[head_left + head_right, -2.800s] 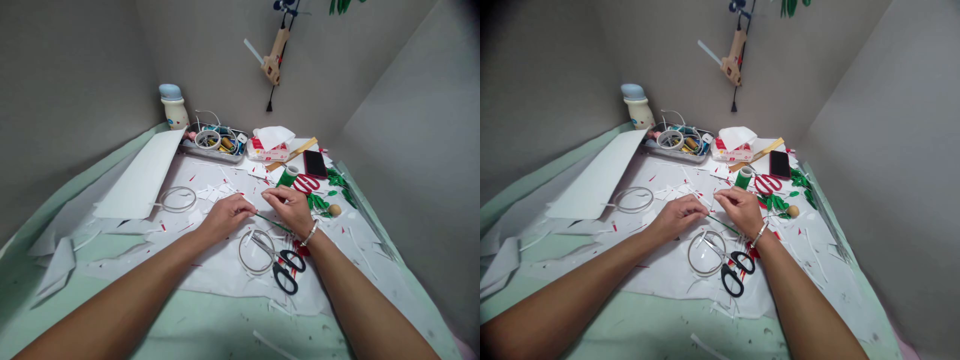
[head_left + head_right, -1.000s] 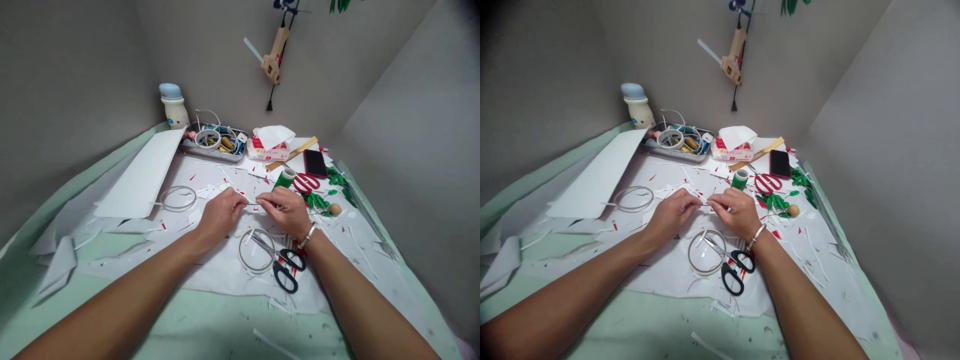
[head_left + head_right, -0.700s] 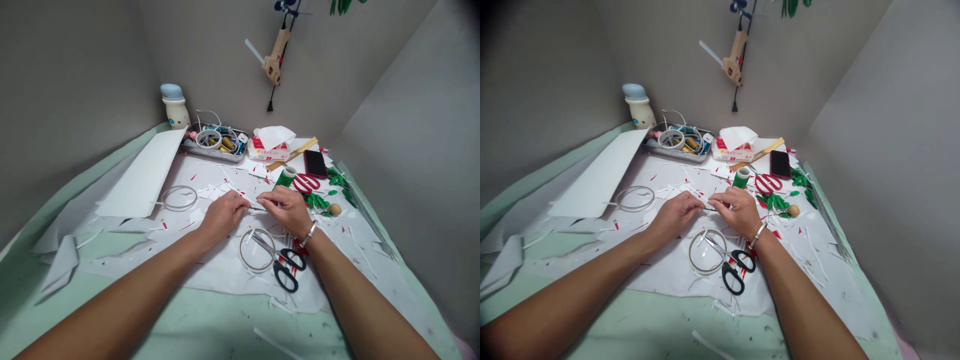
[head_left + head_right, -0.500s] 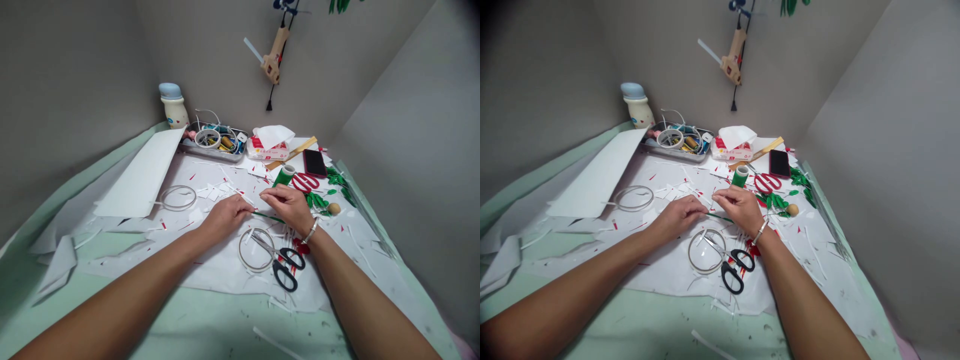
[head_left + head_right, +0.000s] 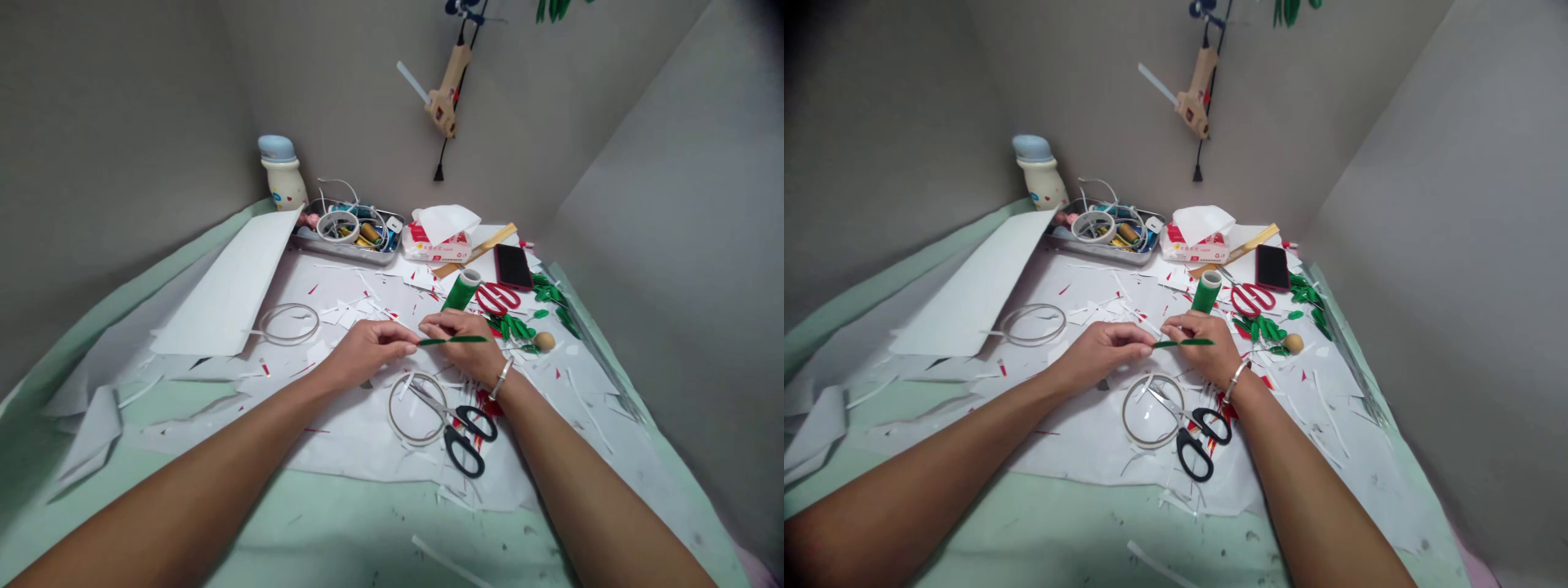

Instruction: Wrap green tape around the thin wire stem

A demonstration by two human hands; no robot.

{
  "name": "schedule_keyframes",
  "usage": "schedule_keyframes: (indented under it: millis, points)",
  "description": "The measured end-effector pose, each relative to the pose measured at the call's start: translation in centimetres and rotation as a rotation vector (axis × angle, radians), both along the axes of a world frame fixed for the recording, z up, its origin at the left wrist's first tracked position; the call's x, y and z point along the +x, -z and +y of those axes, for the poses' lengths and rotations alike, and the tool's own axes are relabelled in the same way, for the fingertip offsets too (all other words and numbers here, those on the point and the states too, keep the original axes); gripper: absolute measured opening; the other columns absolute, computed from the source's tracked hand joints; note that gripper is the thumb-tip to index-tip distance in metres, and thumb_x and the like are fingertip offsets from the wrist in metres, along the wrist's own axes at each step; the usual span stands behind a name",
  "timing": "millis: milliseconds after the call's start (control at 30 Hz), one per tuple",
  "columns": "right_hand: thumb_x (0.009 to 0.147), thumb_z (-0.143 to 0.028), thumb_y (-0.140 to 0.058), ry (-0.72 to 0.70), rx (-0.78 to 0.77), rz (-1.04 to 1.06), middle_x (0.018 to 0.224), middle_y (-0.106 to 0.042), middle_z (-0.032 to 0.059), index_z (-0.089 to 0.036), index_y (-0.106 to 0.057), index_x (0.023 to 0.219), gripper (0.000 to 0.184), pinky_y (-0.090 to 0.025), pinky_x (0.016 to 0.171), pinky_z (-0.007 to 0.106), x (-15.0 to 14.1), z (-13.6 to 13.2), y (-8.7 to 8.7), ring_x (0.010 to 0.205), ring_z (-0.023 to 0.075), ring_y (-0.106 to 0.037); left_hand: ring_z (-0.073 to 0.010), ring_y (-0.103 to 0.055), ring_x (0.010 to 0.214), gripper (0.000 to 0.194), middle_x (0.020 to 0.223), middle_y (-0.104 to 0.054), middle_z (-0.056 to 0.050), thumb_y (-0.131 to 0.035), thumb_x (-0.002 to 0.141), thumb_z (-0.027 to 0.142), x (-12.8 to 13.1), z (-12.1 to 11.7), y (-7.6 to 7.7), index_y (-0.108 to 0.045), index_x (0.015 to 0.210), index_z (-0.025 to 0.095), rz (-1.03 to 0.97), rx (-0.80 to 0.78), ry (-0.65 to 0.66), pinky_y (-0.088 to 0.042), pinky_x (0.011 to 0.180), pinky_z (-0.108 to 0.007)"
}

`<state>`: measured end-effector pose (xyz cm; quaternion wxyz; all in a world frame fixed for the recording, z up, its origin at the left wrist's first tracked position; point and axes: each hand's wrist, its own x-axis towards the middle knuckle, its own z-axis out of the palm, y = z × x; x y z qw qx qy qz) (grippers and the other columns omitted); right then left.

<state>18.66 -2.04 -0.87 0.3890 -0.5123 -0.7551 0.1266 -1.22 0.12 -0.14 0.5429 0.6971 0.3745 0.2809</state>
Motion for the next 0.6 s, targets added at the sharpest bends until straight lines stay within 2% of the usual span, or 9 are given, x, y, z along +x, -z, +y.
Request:
schedule_keyframes:
  millis: [100, 200, 300, 467, 600]
  points:
    - [0.085, -0.023, -0.058, -0.056, -0.020, -0.086, 0.080, -0.070, 0.0036, -0.019, -0.073, 0.084, 0.016, -0.044, 0.066, 0.022, -0.6, -0.4, 0.2, 0.071, 0.0125, -0.061, -0.0104, -0.057, 0.061, 0.021, 0.073, -0.069, -0.001, -0.067, 0.071, 0.031, 0.0, 0.1, -0.1, -0.072, 0.086, 0.017, -0.047, -0.016, -0.141, -0.044, 0.057, -0.022]
    - [0.084, -0.023, -0.058, -0.110, -0.022, -0.201, 0.074, -0.067, 0.0014, -0.020, -0.073, 0.087, 0.015, -0.041, 0.062, 0.021, -1.1, -0.8, 0.1, 0.065, 0.0108, -0.058, -0.0119, -0.058, 0.063, 0.024, 0.078, -0.071, -0.002, -0.069, 0.069, 0.033, 0.0, 0.4, 0.0, -0.072, 0.086, 0.017, -0.032, 0.022, -0.282, -0.046, 0.059, -0.023]
    - [0.085, -0.024, -0.058, -0.160, 0.018, -0.259, 0.068, -0.062, -0.0004, -0.021, -0.072, 0.088, 0.015, -0.037, 0.060, 0.020, -1.4, -1.3, -0.4, 0.061, 0.0093, -0.054, -0.0153, -0.062, 0.070, 0.023, 0.086, -0.073, -0.004, -0.069, 0.069, 0.034, -0.1, 0.6, 0.1, -0.073, 0.086, 0.018, -0.001, 0.100, -0.367, -0.049, 0.065, -0.027]
    - [0.086, -0.029, -0.057, -0.169, 0.126, -0.251, 0.062, -0.055, -0.0008, -0.021, -0.072, 0.086, 0.017, -0.036, 0.059, 0.021, -1.5, -1.6, -1.0, 0.059, 0.0099, -0.049, -0.0166, -0.064, 0.078, 0.017, 0.089, -0.072, -0.003, -0.060, 0.078, 0.028, -0.4, 0.7, 0.5, -0.072, 0.086, 0.020, 0.161, 0.378, -0.363, -0.049, 0.075, -0.029]
    - [0.086, -0.030, -0.058, -0.144, 0.126, -0.176, 0.060, -0.056, -0.0009, -0.021, -0.073, 0.086, 0.017, -0.036, 0.057, 0.022, -1.2, -1.4, -1.2, 0.057, 0.0098, -0.049, -0.0151, -0.061, 0.080, 0.018, 0.086, -0.067, -0.002, -0.055, 0.081, 0.021, -0.5, 0.4, 1.0, -0.071, 0.087, 0.022, 0.351, 0.632, -0.213, -0.046, 0.074, -0.027]
